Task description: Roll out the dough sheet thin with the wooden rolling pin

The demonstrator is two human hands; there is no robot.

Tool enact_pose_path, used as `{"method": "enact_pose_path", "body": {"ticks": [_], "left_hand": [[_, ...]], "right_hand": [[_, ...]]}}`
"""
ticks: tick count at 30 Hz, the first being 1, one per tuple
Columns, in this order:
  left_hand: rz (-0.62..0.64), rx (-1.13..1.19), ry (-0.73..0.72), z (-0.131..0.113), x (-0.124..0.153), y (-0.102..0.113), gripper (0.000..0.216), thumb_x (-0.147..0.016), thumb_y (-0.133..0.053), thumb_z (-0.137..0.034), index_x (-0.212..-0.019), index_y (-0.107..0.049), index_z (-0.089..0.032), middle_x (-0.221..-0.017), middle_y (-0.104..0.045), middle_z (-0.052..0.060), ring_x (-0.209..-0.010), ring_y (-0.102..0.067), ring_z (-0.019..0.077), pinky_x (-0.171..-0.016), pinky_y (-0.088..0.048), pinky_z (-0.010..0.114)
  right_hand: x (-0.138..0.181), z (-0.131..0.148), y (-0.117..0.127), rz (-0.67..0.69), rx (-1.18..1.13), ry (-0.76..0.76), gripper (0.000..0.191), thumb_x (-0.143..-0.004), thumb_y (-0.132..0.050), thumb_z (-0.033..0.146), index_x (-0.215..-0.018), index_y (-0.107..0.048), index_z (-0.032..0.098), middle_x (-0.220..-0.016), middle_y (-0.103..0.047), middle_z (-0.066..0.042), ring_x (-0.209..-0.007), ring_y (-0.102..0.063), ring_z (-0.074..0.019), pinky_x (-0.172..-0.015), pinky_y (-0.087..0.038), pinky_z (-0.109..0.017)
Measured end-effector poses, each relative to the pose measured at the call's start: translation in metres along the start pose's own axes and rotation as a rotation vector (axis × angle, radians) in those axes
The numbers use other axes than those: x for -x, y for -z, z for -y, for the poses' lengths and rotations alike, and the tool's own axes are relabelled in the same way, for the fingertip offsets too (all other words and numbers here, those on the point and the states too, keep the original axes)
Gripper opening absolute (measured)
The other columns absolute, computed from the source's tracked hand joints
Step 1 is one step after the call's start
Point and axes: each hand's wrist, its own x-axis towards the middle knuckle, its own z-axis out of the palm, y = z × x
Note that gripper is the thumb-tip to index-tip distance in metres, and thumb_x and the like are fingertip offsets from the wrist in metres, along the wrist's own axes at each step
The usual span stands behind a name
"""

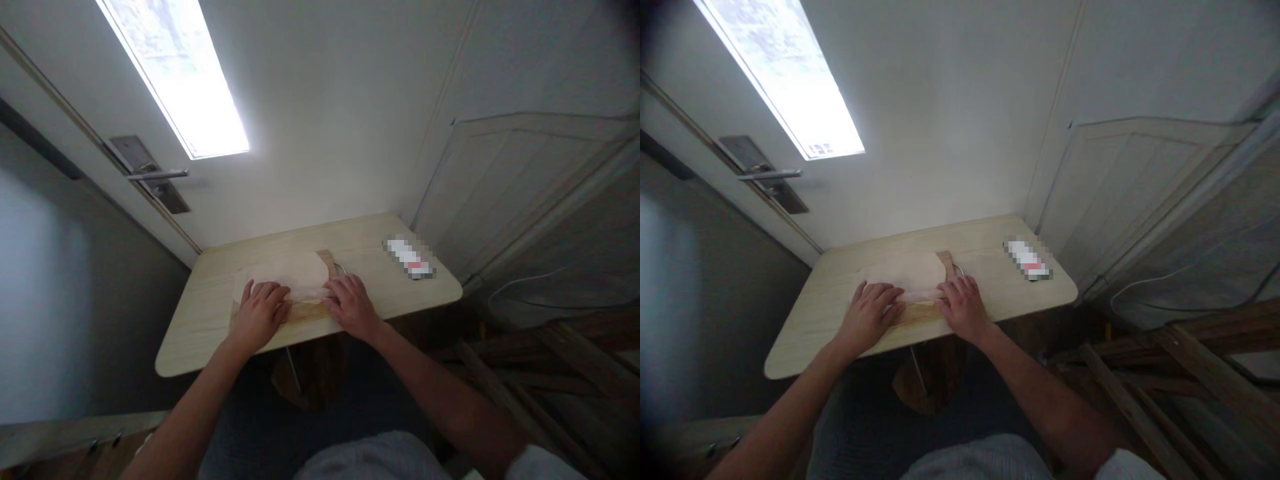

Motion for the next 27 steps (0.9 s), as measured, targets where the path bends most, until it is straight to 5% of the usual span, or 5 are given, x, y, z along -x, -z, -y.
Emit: {"method": "enact_pose_path", "body": {"ticks": [7, 13, 18, 21, 27], "left_hand": [[0.01, 0.127, -0.08, -0.003, -0.097, -0.012, 0.033, -0.101, -0.049, -0.045, -0.113, -0.071, -0.023, -0.116, -0.071, 0.007, -0.112, -0.061, 0.0263, -0.11, -0.04, 0.048], [-0.013, 0.171, 0.097, 0.004, -0.172, -0.041, 0.042, -0.104, -0.038, -0.043, -0.123, -0.068, -0.02, -0.128, -0.068, 0.01, -0.121, -0.059, 0.025, -0.107, -0.043, 0.04], [0.051, 0.066, 0.259, 0.004, -0.185, -0.06, 0.045, -0.104, -0.036, -0.043, -0.131, -0.063, -0.019, -0.132, -0.065, 0.014, -0.123, -0.058, 0.029, -0.103, -0.045, 0.043], [0.024, 0.014, 0.246, 0.002, -0.184, -0.063, 0.046, -0.105, -0.032, -0.042, -0.13, -0.063, -0.019, -0.131, -0.065, 0.014, -0.122, -0.058, 0.0294, -0.103, -0.044, 0.044], [0.087, -0.05, 0.189, 0.0, -0.179, -0.061, 0.045, -0.106, -0.029, -0.039, -0.125, -0.064, -0.021, -0.128, -0.064, 0.014, -0.121, -0.056, 0.0289, -0.099, -0.046, 0.042]], "right_hand": [[-0.038, -0.066, 0.01, 0.022, 0.033, -0.1, 0.023, -0.095, -0.061, 0.033, -0.111, -0.069, 0.019, -0.109, -0.068, -0.01, -0.106, -0.054, -0.0256, -0.099, -0.043, -0.041], [-0.069, -0.092, 0.01, 0.172, 0.069, -0.118, 0.028, -0.095, -0.062, 0.034, -0.115, -0.07, 0.017, -0.114, -0.069, -0.01, -0.112, -0.054, -0.0235, -0.102, -0.04, -0.036], [-0.098, -0.089, 0.013, 0.278, 0.146, -0.178, 0.029, -0.093, -0.062, 0.043, -0.106, -0.075, 0.02, -0.111, -0.073, -0.007, -0.108, -0.06, -0.0228, -0.097, -0.042, -0.033], [-0.118, -0.08, 0.01, 0.325, 0.246, -0.312, 0.049, -0.099, -0.045, 0.058, -0.094, -0.078, 0.021, -0.105, -0.075, -0.011, -0.104, -0.063, -0.0253, -0.09, -0.044, -0.035], [-0.128, -0.069, -0.005, 0.277, 0.396, -0.313, 0.044, -0.101, -0.041, 0.047, -0.125, -0.069, 0.022, -0.13, -0.067, -0.012, -0.122, -0.055, -0.0301, -0.099, -0.041, -0.045]]}}
